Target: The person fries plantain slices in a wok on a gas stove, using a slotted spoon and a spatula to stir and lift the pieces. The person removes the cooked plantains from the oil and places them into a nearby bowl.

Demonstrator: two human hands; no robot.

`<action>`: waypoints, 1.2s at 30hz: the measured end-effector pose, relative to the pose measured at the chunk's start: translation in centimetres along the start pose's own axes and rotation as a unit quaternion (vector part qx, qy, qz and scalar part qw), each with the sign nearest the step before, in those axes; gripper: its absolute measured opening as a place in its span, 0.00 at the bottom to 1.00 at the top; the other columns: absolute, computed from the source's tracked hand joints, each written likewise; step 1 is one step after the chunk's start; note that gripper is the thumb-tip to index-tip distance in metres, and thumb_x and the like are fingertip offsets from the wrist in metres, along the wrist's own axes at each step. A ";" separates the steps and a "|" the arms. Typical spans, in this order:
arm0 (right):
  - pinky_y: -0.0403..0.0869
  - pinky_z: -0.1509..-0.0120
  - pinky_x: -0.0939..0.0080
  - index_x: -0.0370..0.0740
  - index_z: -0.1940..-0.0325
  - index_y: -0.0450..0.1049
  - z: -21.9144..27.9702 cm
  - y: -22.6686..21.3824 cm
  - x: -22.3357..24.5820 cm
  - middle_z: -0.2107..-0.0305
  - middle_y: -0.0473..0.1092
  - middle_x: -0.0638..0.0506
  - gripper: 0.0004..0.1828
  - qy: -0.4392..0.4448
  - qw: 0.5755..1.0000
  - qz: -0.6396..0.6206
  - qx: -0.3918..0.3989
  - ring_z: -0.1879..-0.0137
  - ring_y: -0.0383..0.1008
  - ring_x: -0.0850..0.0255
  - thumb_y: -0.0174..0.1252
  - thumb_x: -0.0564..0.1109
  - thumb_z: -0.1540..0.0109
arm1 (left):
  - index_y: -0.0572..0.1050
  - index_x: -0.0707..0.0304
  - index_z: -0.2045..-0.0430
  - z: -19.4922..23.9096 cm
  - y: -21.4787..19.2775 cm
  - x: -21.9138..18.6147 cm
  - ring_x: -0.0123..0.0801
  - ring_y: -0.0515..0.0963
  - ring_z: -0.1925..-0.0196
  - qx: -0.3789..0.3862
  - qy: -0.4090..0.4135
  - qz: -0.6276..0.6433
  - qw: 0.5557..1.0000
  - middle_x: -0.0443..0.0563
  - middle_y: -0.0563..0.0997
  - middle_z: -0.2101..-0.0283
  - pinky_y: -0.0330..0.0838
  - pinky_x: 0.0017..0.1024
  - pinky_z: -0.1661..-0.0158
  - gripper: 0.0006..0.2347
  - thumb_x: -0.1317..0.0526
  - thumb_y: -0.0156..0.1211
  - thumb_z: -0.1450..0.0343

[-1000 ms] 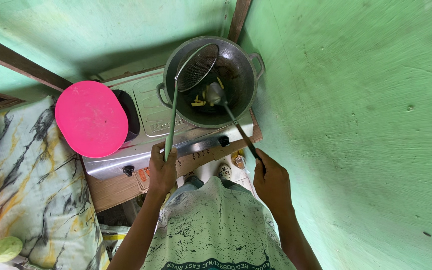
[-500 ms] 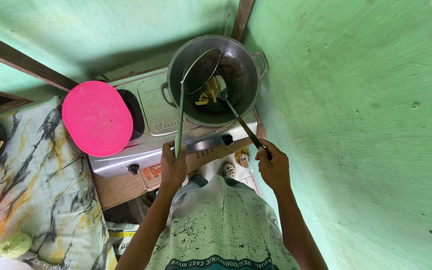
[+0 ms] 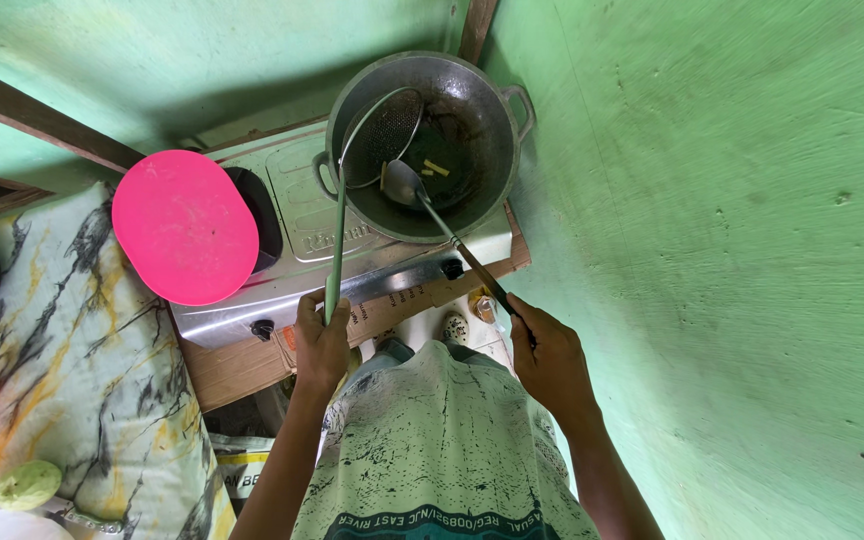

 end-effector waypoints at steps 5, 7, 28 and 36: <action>0.70 0.72 0.62 0.35 0.40 0.75 -1.3 0.0 -1.3 0.73 0.76 0.44 0.17 0.001 0.998 0.062 -0.021 0.76 0.73 0.62 0.55 0.38 0.34 | 0.68 0.72 0.50 -0.2 0.8 -1.5 0.21 0.67 0.74 0.002 0.029 0.002 1.000 0.47 0.72 0.73 0.63 0.26 0.73 0.14 0.59 0.55 0.25; 0.70 0.73 0.62 0.32 0.41 0.75 -1.5 -0.2 -2.0 0.72 0.76 0.44 0.17 -0.008 0.996 0.072 -0.045 0.76 0.73 0.62 0.55 0.37 0.34 | 0.68 0.72 0.50 -0.2 0.9 -2.0 0.22 0.68 0.74 0.000 0.043 -0.005 0.999 0.47 0.72 0.73 0.64 0.26 0.73 0.14 0.59 0.55 0.24; 0.67 0.75 0.69 0.32 0.39 0.74 0.5 2.0 -5.4 0.75 0.74 0.51 0.18 0.257 0.943 -0.211 -0.009 0.79 0.66 0.71 0.52 0.40 0.32 | 0.67 0.73 0.49 1.9 2.9 -0.6 0.29 0.72 0.72 0.013 -0.007 -0.093 0.996 0.52 0.74 0.73 0.68 0.32 0.69 0.18 0.56 0.54 0.26; 0.74 0.66 0.66 0.34 0.41 0.76 0.6 -0.5 -0.1 0.73 0.78 0.47 0.17 0.035 0.998 -0.014 -0.053 0.71 0.77 0.67 0.55 0.40 0.33 | 0.69 0.74 0.50 2.3 2.4 -1.4 0.27 0.71 0.70 0.009 0.033 -0.060 0.998 0.49 0.73 0.71 0.68 0.30 0.68 0.16 0.57 0.55 0.25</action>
Point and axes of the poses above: each hand's wrist, its own z-axis away from the middle knuckle, its own y-axis out of the palm, x = y × z, the point moved 8 cm from there along -z, towards the middle knuckle
